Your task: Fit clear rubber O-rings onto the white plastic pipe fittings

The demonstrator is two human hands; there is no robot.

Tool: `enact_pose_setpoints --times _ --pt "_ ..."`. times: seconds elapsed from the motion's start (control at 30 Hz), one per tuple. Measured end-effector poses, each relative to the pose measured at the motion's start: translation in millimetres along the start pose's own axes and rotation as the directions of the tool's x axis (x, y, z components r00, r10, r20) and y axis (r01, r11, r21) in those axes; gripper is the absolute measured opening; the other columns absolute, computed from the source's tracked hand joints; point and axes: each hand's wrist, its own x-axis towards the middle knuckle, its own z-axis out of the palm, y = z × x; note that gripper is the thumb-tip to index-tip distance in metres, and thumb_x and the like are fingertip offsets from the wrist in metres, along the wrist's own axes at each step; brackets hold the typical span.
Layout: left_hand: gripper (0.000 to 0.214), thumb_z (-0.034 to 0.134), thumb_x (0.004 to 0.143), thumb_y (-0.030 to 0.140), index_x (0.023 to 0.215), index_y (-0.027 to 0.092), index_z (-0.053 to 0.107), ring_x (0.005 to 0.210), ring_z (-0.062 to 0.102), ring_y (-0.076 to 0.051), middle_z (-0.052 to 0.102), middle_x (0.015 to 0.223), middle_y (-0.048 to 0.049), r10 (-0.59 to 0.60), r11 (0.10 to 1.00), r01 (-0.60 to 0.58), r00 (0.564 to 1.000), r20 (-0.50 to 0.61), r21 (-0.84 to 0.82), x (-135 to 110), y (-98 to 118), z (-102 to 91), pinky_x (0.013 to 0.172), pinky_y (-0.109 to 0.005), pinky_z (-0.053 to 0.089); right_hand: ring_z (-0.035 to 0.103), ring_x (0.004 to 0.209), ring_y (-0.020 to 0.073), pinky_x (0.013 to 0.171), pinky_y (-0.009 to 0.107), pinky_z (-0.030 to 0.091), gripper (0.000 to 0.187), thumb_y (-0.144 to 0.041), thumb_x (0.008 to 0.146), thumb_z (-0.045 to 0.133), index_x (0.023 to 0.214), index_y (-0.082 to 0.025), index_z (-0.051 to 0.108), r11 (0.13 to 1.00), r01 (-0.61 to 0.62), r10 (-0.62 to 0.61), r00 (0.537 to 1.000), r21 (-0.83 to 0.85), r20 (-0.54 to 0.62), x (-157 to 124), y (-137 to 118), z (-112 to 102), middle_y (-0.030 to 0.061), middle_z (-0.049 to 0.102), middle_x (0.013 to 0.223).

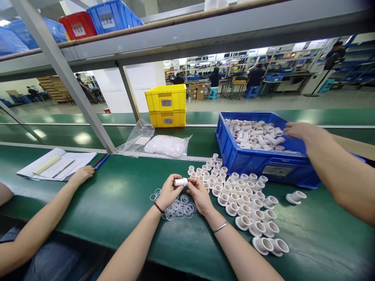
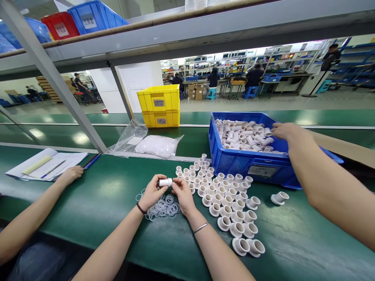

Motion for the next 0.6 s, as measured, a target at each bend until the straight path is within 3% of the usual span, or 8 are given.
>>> enact_pose_setpoints --times 0.3,0.47,0.6 --pt "0.034 0.066 0.076 0.019 0.106 0.016 0.05 0.099 0.058 -0.018 0.058 0.107 -0.008 0.036 0.977 -0.047 0.998 -0.054 -0.21 1 5 0.1 0.087 -0.032 0.047 0.05 0.076 0.0119 0.066 0.023 0.044 0.033 -0.044 0.068 0.074 0.086 -0.019 0.062 0.998 0.024 -0.022 0.999 -0.066 0.029 2 6 -2 0.0002 0.057 0.086" --pt "0.027 0.064 0.079 0.022 0.104 0.016 0.056 0.1 0.059 -0.02 0.06 0.111 -0.0103 0.046 0.984 -0.052 0.998 -0.033 -0.172 -2 10 -1.4 0.089 -0.035 0.047 0.05 0.076 0.0125 0.067 0.024 0.044 0.035 -0.045 0.068 0.074 0.088 -0.019 0.061 0.993 0.032 -0.027 0.998 -0.111 0.049 1 5 -1 0.001 0.057 0.086" --pt "0.023 0.067 0.075 0.019 0.096 0.016 0.058 0.111 0.054 -0.022 0.052 0.124 -0.0119 0.121 0.977 -0.129 0.991 -0.055 -0.172 -2 8 -2.3 0.089 -0.034 0.048 0.05 0.073 0.0123 0.065 0.024 0.044 0.036 -0.047 0.067 0.075 0.085 -0.019 0.06 0.995 0.036 -0.031 0.998 -0.094 0.048 0 3 1 0.0009 0.057 0.085"
